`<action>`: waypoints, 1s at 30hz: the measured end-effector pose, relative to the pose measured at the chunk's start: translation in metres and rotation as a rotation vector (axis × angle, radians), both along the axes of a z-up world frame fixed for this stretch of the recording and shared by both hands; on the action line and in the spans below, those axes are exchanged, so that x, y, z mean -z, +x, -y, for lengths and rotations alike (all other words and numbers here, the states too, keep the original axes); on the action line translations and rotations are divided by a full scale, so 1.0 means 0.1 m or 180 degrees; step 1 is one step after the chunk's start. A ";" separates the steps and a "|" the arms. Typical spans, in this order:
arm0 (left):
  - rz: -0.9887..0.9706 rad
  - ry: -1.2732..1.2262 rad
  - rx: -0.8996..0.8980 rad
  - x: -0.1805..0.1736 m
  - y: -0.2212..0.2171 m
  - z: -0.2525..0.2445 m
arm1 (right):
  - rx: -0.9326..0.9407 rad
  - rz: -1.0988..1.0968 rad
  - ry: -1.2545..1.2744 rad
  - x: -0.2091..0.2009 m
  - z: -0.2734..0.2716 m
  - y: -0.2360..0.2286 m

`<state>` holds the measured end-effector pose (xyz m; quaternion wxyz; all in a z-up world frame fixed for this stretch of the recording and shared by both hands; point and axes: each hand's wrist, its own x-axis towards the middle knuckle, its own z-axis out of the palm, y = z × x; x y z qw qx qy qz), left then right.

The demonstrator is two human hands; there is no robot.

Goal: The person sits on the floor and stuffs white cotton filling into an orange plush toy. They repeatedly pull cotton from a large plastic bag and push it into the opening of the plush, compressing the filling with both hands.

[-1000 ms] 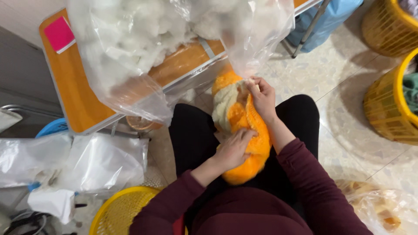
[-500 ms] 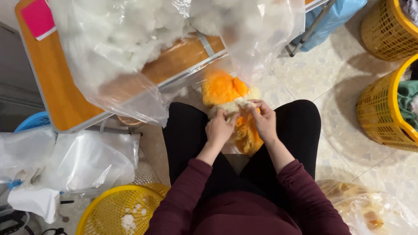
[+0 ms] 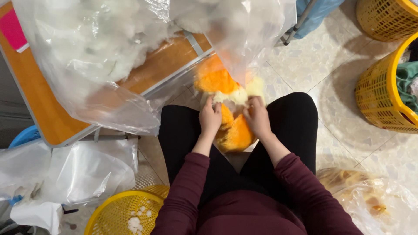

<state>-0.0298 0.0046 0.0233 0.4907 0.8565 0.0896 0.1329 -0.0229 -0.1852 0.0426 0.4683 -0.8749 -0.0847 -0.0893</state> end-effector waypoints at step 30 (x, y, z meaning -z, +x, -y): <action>-0.0522 0.1700 -0.0295 0.35 0.26 -0.08 | -0.1038 0.0205 -0.0821 -0.22 -0.15 -0.27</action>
